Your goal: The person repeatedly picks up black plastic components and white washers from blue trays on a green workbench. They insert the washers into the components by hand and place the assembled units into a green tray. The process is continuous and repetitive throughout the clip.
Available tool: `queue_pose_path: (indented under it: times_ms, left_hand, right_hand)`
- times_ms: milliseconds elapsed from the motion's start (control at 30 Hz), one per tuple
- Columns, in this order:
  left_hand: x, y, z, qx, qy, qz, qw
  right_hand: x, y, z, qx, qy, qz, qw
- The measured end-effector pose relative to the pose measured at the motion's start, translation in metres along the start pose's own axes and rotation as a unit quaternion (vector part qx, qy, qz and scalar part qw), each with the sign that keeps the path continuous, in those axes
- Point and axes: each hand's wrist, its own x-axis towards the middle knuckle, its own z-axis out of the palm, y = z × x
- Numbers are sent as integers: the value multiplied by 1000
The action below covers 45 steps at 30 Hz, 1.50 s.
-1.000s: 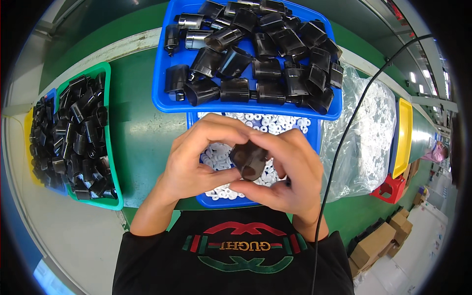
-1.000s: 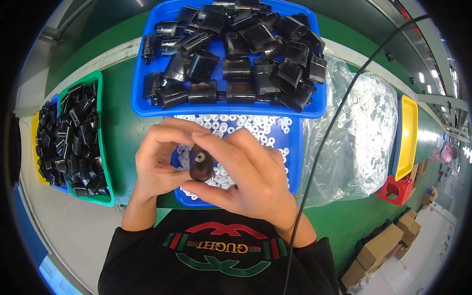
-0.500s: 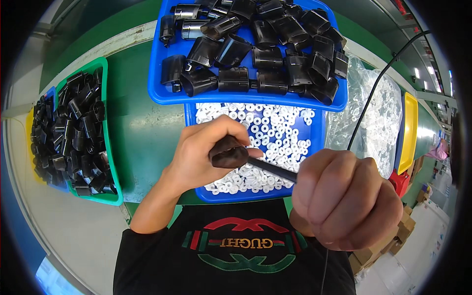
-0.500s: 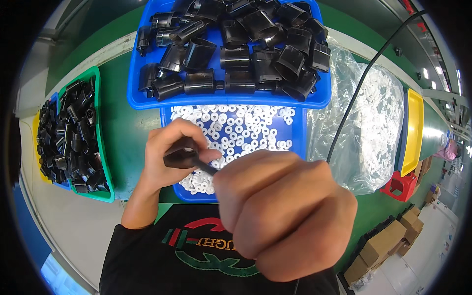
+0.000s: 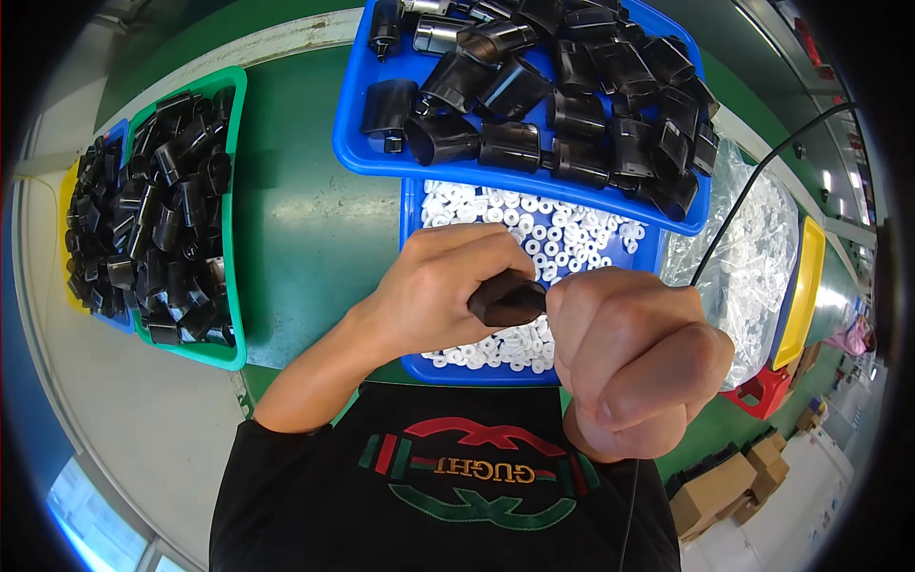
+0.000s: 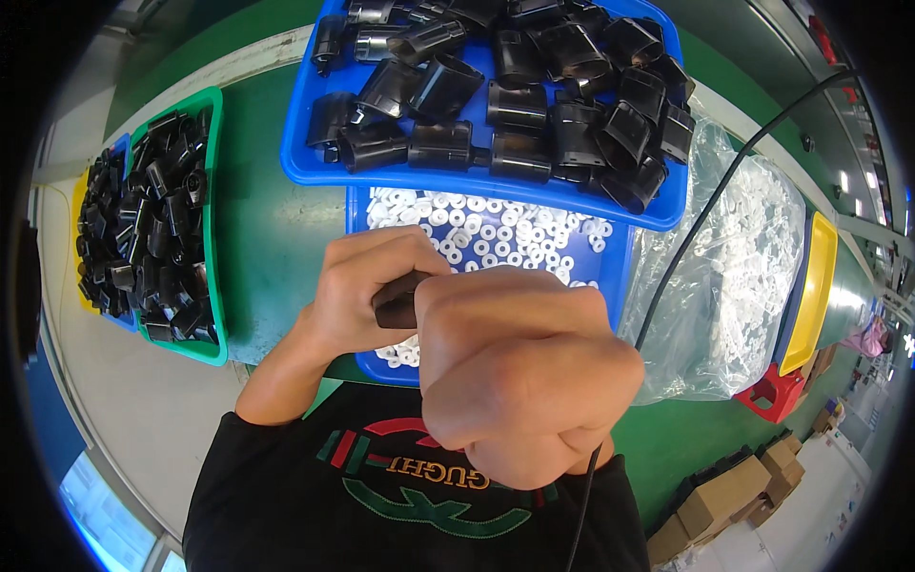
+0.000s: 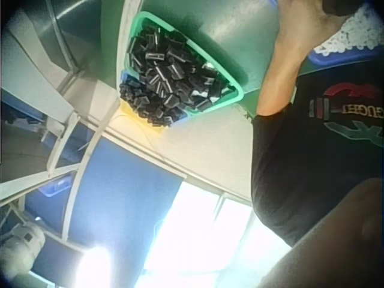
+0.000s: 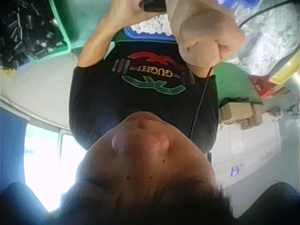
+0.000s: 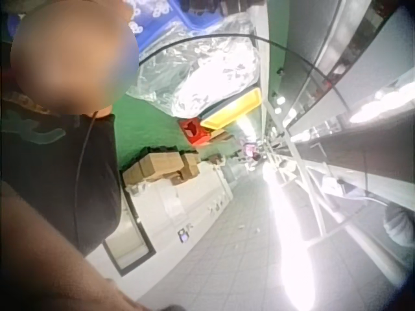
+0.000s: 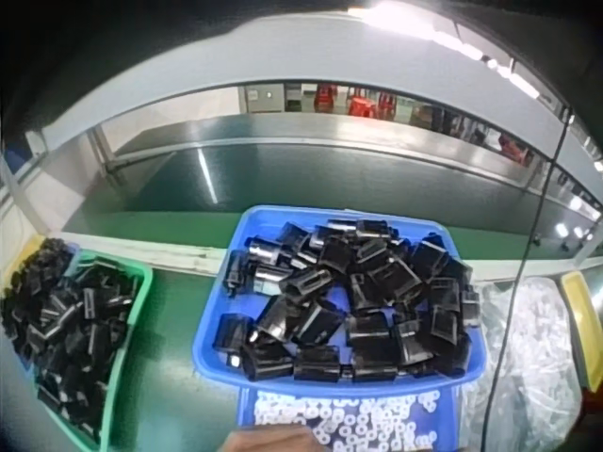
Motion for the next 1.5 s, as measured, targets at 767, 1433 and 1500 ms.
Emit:
queue_pose_path:
  times_ms: [767,1433,1500]
  left_hand:
    - [4,7,-2,7,40,27,999]
    - [5,12,-6,-48,35,35,998]
    - [6,14,-6,-26,42,30,998]
  right_hand:
    - [-6,11,11,1,45,-37,998]
    - [10,2,10,6,-51,-55,997]
    - [7,7,8,-20,-61,-61,996]
